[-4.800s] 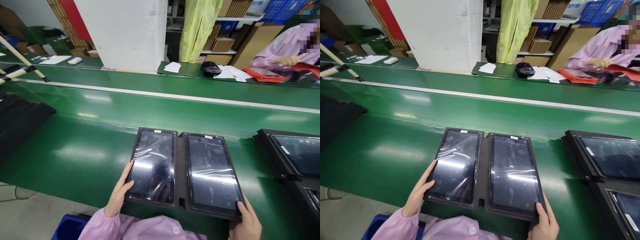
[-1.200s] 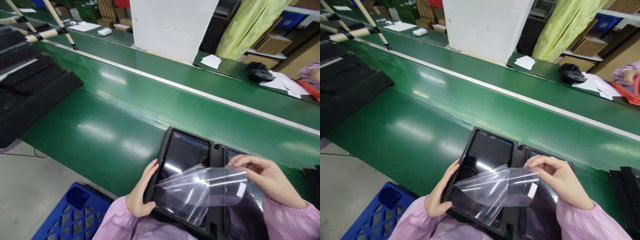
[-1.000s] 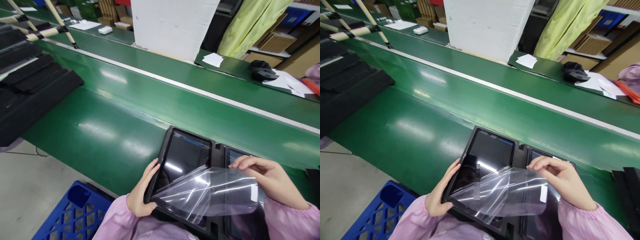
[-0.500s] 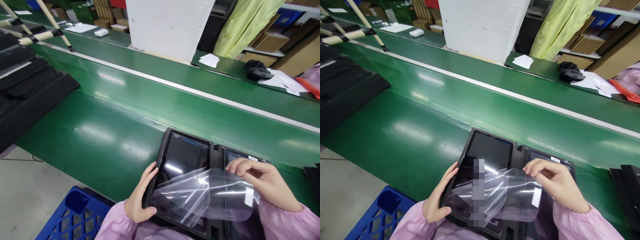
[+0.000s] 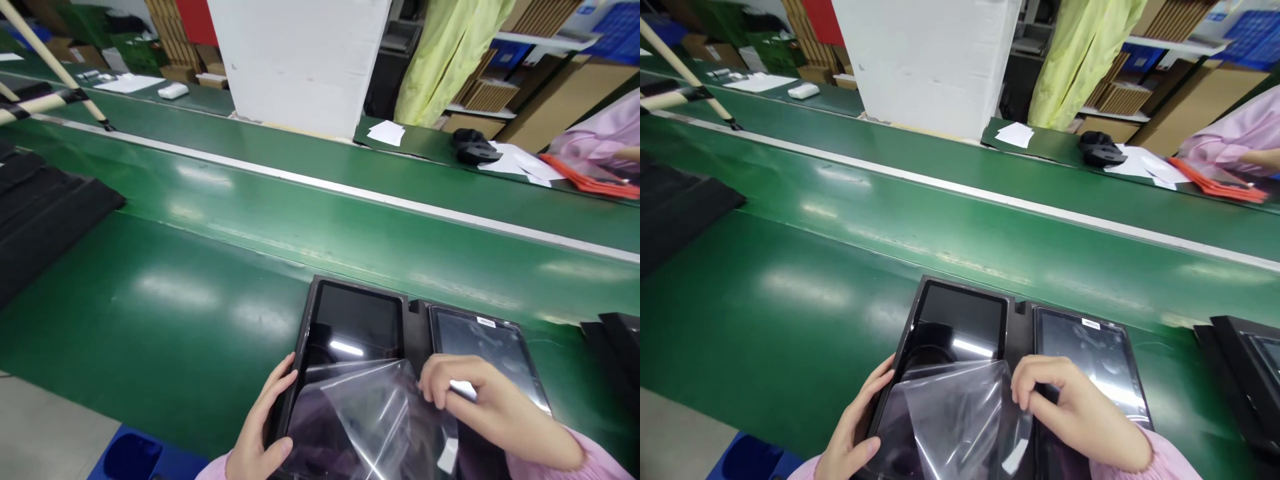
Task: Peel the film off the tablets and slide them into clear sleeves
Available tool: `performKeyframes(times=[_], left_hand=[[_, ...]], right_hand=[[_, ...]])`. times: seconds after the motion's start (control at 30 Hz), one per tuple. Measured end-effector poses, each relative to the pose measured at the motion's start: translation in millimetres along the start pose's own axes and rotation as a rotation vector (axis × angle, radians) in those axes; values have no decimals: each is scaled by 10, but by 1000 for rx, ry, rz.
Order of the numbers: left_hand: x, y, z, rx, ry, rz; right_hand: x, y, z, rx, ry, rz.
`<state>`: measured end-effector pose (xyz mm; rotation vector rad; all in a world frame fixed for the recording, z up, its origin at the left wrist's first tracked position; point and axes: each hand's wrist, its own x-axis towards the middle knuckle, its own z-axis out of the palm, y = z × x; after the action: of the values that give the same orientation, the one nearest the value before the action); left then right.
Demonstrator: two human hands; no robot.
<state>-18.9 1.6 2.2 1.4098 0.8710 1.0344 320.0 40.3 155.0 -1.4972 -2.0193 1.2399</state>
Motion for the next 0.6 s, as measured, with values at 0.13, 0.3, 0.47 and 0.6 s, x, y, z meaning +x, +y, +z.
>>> performKeyframes(times=[0.13,0.3,0.47,0.6], left_hand=[[-39,-35,33,-104,13,-58],[-61,-35,124,-149,116,-125],[-101,-79,98,-41,114,-152],[-135,-158,48,-2,110,-157]], right_hand=[[40,-1,20,-35,-168,155],[60,-14,31,-51,-230,231],[33,-9,49,-31,-245,216],[6,32,91,16,-215,147]])
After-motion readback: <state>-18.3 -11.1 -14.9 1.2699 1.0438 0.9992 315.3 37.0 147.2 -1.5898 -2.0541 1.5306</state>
